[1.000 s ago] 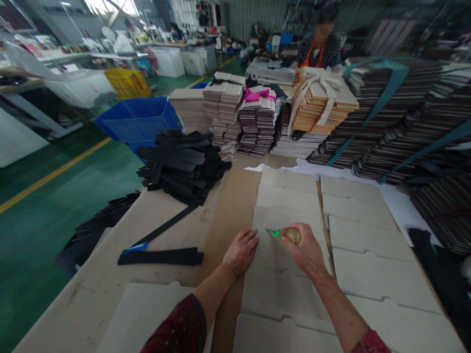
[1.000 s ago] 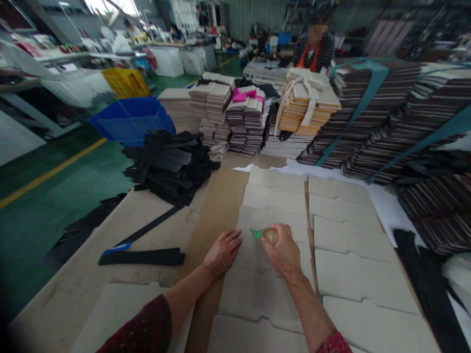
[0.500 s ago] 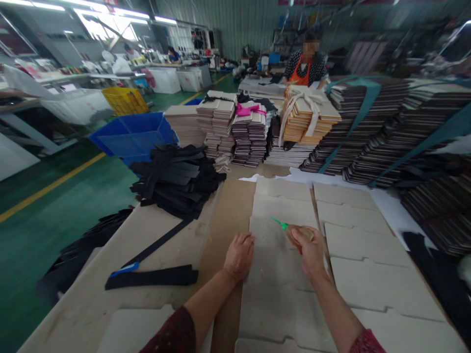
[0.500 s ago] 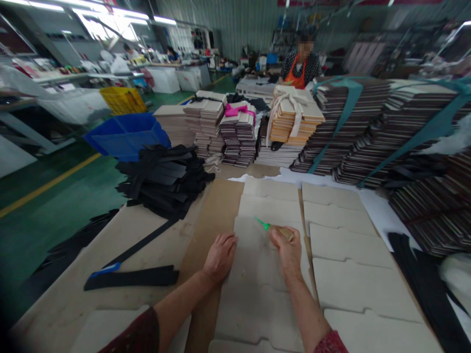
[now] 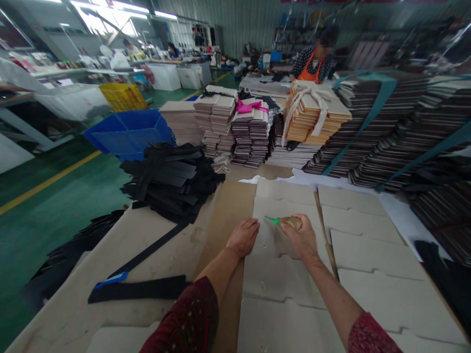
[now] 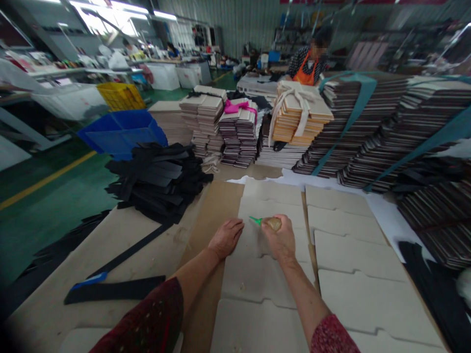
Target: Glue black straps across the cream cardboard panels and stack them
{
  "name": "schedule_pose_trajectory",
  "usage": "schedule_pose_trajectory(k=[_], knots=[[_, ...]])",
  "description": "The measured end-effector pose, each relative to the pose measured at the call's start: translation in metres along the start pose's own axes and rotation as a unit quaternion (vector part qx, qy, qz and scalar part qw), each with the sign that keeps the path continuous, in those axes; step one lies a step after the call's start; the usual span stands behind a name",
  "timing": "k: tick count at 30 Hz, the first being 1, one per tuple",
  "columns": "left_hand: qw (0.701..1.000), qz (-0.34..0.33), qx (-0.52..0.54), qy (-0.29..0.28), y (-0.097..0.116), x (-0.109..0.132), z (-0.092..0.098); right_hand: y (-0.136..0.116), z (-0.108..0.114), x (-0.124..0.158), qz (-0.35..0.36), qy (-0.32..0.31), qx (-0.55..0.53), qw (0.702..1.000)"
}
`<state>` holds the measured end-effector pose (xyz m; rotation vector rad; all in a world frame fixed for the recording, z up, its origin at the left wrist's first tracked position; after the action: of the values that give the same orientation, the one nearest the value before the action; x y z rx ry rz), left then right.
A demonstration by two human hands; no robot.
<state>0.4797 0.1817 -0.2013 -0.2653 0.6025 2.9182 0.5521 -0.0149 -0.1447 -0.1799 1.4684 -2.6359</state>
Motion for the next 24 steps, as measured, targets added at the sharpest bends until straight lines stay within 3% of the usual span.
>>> schedule_pose_trajectory(k=[8,16,24], knots=[[1.000,-0.006,-0.004,0.010,-0.001,-0.001,-0.001,-0.009,-0.009,-0.010,0.034,-0.021,0.072,0.997],[1.000,-0.008,-0.005,0.017,0.000,-0.001,0.000,-0.033,-0.008,-0.015,0.055,-0.036,0.244,0.968],[1.000,-0.011,-0.003,0.025,-0.001,0.000,-0.001,-0.036,0.002,-0.022,0.043,-0.070,0.280,0.956]])
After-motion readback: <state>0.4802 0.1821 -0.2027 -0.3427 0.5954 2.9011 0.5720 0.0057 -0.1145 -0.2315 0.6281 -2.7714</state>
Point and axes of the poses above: each hand's wrist, its own x-axis away from the middle knuckle, its own z-axis out of the back of the hand, y = z × x, the point moved 5 cm from there along -x, towards the middle knuckle, and after that the axes turned 7 degrees about -y, right-handed, at the moved point
